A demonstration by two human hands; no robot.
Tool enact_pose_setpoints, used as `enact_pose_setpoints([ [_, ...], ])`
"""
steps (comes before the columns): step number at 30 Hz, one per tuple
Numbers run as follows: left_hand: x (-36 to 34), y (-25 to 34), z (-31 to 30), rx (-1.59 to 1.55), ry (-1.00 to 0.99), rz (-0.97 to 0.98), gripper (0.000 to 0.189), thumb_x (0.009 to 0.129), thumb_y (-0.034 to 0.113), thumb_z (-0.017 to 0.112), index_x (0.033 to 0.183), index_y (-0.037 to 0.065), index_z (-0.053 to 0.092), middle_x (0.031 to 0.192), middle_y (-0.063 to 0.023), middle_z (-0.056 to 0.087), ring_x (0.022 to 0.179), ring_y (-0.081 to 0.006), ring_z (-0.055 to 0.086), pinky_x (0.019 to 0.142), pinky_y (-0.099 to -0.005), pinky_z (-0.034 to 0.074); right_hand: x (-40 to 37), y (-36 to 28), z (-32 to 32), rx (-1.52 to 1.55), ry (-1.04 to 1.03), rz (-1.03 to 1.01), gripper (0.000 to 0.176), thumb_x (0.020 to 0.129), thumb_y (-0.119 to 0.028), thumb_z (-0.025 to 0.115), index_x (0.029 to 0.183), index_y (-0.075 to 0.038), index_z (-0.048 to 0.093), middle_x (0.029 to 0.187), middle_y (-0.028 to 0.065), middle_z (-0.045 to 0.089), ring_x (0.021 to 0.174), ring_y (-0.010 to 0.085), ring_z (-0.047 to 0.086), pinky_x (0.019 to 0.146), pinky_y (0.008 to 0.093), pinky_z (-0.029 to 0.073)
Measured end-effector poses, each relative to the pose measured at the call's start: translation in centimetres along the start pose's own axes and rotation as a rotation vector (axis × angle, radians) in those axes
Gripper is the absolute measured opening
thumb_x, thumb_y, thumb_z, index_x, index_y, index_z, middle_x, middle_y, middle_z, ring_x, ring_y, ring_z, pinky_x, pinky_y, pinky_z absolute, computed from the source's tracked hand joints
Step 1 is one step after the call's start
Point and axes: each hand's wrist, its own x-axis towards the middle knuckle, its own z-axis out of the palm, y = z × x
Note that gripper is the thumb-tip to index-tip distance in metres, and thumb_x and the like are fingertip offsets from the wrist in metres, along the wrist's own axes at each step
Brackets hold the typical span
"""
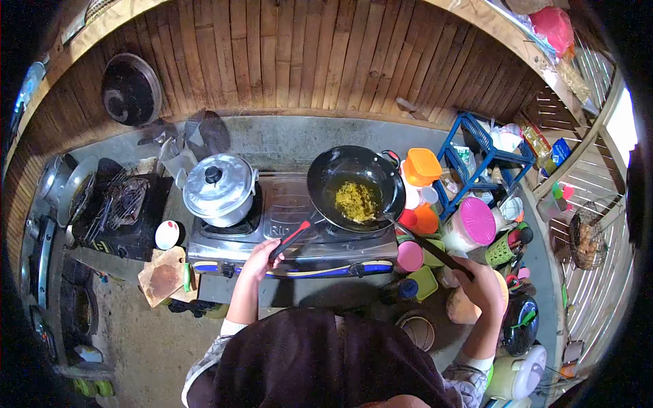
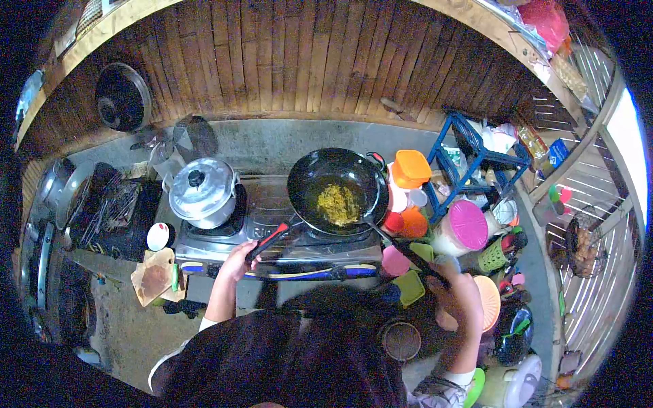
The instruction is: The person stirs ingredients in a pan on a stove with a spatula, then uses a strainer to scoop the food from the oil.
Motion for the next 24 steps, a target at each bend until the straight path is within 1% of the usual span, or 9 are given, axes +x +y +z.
enact_pose_setpoints([
  [3, 0.2, -0.2, -0.2, 0.019, -0.002, 0.002, 0.025, 0.087, 0.026, 0.049, 0.103, 0.006, 0.051, 0.063, -0.0026, 0.056, 0.047, -0.0075, 0.046, 0.043, -0.0202, 0.035, -0.3, -0.4, -0.7, -0.102, -0.012, 0.087, 0.029, 0.074, -0.012, 0.062, 0.102, -0.007, 0.061, 0.078, 0.0169, 0.062, 0.067, 0.0304, 0.061, 0.061, 0.0350, 0.046],
  [9, -0.6, 0.6, 0.6, 0.048, 0.009, 0.011, 0.023, 0.088, 0.026, 0.049, 0.097, 0.005, 0.053, 0.062, -0.0019, 0.056, 0.048, -0.0071, 0.045, 0.044, -0.0203, 0.035, 0.8, 1.3, 1.3, -0.021, 0.067, -0.030, 0.029, 0.073, -0.013, 0.062, 0.102, -0.008, 0.061, 0.080, 0.0167, 0.062, 0.069, 0.0309, 0.061, 0.063, 0.0347, 0.047],
  [11, -0.5, 0.2, 0.5, 0.049, 0.012, 0.021, 0.022, 0.088, 0.026, 0.049, 0.095, 0.005, 0.053, 0.062, -0.0017, 0.055, 0.048, -0.0069, 0.045, 0.044, -0.0201, 0.035, 1.5, 1.8, 2.4, 0.041, 0.012, -0.019, 0.029, 0.074, -0.017, 0.062, 0.102, -0.012, 0.061, 0.089, 0.0196, 0.060, 0.081, 0.0358, 0.059, 0.071, 0.0393, 0.046],
  [12, -0.4, 0.1, 0.5, 0.051, 0.010, 0.030, 0.022, 0.088, 0.025, 0.049, 0.093, 0.005, 0.054, 0.062, -0.0015, 0.055, 0.048, -0.0068, 0.045, 0.044, -0.0199, 0.035, 1.8, 1.9, 3.0, 0.042, 0.010, -0.025, 0.029, 0.074, -0.017, 0.062, 0.102, -0.012, 0.061, 0.089, 0.0196, 0.060, 0.081, 0.0358, 0.059, 0.071, 0.0393, 0.046],
  [14, -0.4, 0.0, 0.6, 0.043, 0.019, 0.032, 0.021, 0.088, 0.025, 0.049, 0.094, 0.005, 0.053, 0.062, -0.0015, 0.055, 0.048, -0.0065, 0.044, 0.044, -0.0194, 0.035, 2.3, 1.7, 4.3, 0.074, 0.057, -0.076, 0.029, 0.074, -0.014, 0.063, 0.102, -0.006, 0.061, 0.084, 0.0202, 0.062, 0.075, 0.0318, 0.061, 0.066, 0.0357, 0.046],
  [15, -0.6, 0.2, 0.8, 0.072, 0.036, 0.026, 0.022, 0.088, 0.025, 0.049, 0.095, 0.005, 0.052, 0.063, -0.0014, 0.055, 0.048, -0.0064, 0.045, 0.045, -0.0192, 0.035, 2.6, 1.4, 4.7, 0.082, -0.006, 0.004, 0.031, 0.073, -0.018, 0.064, 0.103, -0.007, 0.061, 0.085, 0.0210, 0.061, 0.078, 0.0323, 0.061, 0.068, 0.0365, 0.046],
  [18, -0.7, 0.3, 1.0, 0.140, 0.065, 0.013, 0.024, 0.087, 0.025, 0.049, 0.098, 0.004, 0.051, 0.063, -0.0013, 0.055, 0.049, -0.0059, 0.045, 0.045, -0.0186, 0.035, 3.4, 0.9, 6.3, 0.022, 0.015, 0.064, 0.032, 0.074, -0.020, 0.064, 0.103, -0.008, 0.061, 0.086, 0.0210, 0.061, 0.081, 0.0333, 0.061, 0.070, 0.0368, 0.047],
  [20, -0.4, -0.1, 0.8, 0.224, 0.073, 0.011, 0.026, 0.087, 0.026, 0.050, 0.100, 0.004, 0.052, 0.064, -0.0011, 0.056, 0.049, -0.0057, 0.045, 0.045, -0.0180, 0.035, 3.9, 0.3, 6.7, 0.012, 0.021, 0.045, 0.032, 0.075, -0.021, 0.063, 0.105, -0.008, 0.060, 0.088, 0.0213, 0.061, 0.083, 0.0338, 0.060, 0.072, 0.0374, 0.046],
  [24, 0.2, -1.0, 0.3, 0.213, 0.065, 0.042, 0.026, 0.086, 0.026, 0.050, 0.101, 0.005, 0.053, 0.064, -0.0002, 0.056, 0.049, -0.0048, 0.045, 0.044, -0.0175, 0.033, 5.9, 1.6, 9.4, 0.099, 0.011, 0.053, 0.032, 0.078, -0.020, 0.061, 0.107, -0.007, 0.058, 0.090, 0.0222, 0.060, 0.084, 0.0351, 0.060, 0.073, 0.0377, 0.046],
])
